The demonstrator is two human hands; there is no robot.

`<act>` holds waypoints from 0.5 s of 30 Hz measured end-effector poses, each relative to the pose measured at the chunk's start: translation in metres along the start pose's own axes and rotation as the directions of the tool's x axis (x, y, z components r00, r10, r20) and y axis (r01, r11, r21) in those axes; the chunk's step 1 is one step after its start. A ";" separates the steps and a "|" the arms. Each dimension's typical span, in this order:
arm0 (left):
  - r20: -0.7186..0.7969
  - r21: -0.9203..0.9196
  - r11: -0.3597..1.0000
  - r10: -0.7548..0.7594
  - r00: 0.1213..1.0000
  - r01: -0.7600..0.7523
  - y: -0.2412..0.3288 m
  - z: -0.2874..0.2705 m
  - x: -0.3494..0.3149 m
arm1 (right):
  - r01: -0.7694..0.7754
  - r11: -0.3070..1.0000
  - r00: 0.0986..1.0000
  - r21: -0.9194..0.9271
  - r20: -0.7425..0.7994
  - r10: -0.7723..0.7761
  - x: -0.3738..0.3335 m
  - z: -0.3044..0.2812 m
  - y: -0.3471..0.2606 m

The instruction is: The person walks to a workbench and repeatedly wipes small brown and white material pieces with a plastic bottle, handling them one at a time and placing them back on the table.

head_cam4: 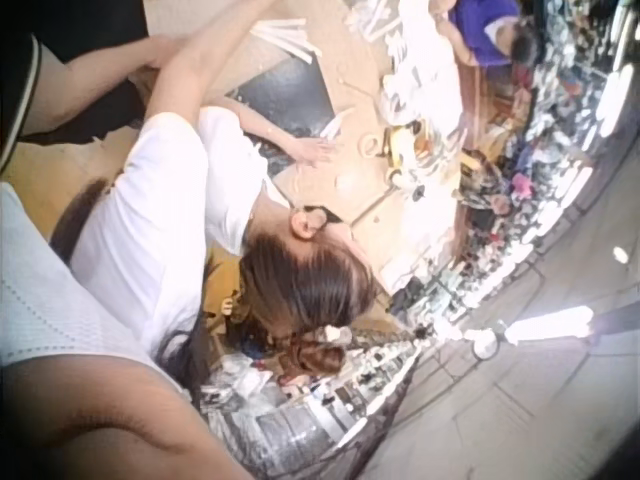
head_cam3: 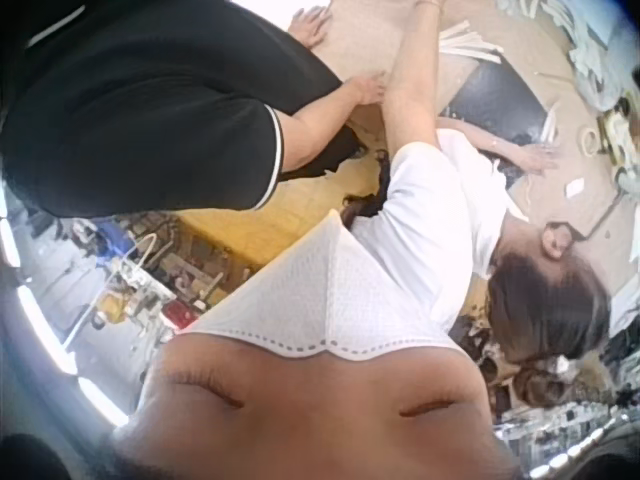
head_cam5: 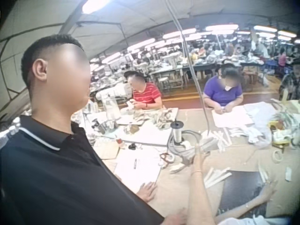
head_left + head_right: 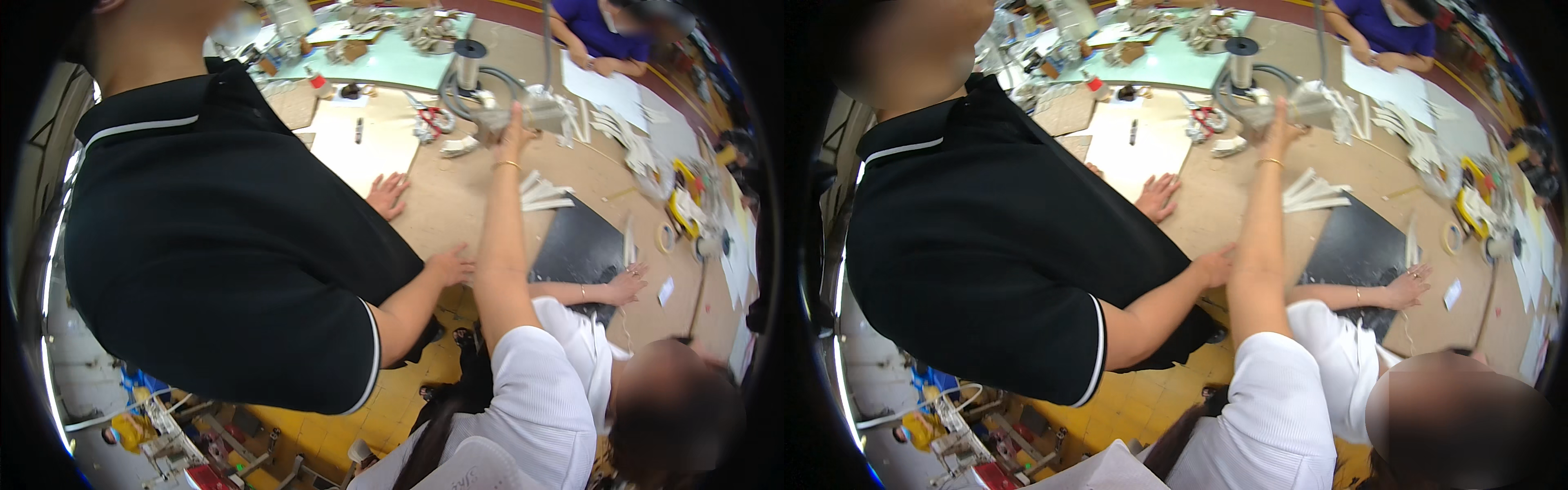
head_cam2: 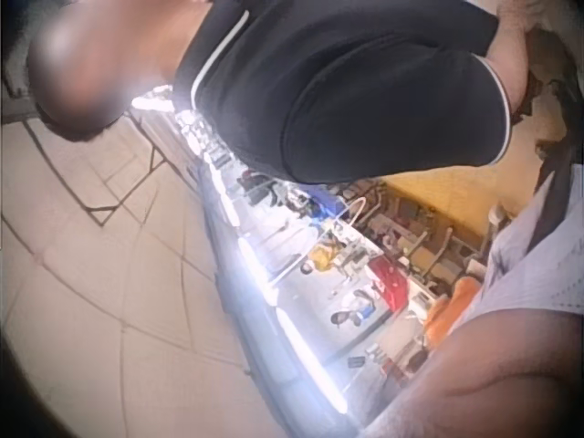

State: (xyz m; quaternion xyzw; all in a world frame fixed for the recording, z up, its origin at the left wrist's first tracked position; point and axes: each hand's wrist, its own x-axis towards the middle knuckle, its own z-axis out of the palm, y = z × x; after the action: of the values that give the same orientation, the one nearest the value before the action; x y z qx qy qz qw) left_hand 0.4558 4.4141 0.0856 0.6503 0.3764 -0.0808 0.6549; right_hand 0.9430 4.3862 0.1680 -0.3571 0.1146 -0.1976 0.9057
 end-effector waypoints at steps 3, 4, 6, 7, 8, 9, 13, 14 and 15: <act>0.001 0.018 0.999 -0.039 0.999 0.039 -0.045 -0.035 -0.043 | 0.146 0.987 0.985 0.061 0.079 -0.151 -0.027 0.046 -0.052; 0.001 0.026 0.998 -0.058 0.998 0.058 -0.063 -0.049 -0.057 | 0.246 0.967 0.966 0.069 0.060 -0.250 -0.039 0.059 -0.066; -0.029 0.024 0.994 -0.105 0.994 0.106 -0.100 -0.079 -0.090 | 0.261 0.929 0.942 0.264 0.141 -0.305 -0.103 0.097 -0.121; -0.036 0.031 0.992 -0.121 0.992 0.122 -0.115 -0.095 -0.103 | 0.171 0.926 0.937 0.335 0.236 -0.258 -0.129 0.107 -0.161; -0.037 0.045 0.990 -0.134 0.990 0.135 -0.128 -0.109 -0.114 | 0.233 0.912 0.888 0.339 0.308 -0.342 -0.138 0.106 -0.187; -0.044 0.054 0.987 -0.149 0.988 0.152 -0.142 -0.125 -0.124 | 0.207 0.891 0.879 0.404 0.323 -0.351 -0.160 0.108 -0.213; -0.079 0.054 0.978 -0.198 0.977 0.203 -0.201 -0.185 -0.171 | 0.148 0.858 0.696 0.491 0.565 -0.443 -0.250 0.110 -0.303; -0.090 0.047 0.976 -0.208 0.974 0.213 -0.216 -0.199 -0.182 | 0.104 0.847 0.659 0.521 0.602 -0.451 -0.272 0.108 -0.319; -0.091 0.046 0.975 -0.211 0.973 0.216 -0.232 -0.214 -0.191 | 0.068 0.835 0.616 0.546 0.635 -0.466 -0.297 0.104 -0.339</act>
State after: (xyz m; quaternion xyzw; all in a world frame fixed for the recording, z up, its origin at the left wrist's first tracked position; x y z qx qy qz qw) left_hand 0.1010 4.5033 0.0440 0.6270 0.4692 -0.1333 0.6074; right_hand 0.6199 4.3528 0.4972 -0.1884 -0.3754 -0.1921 0.8870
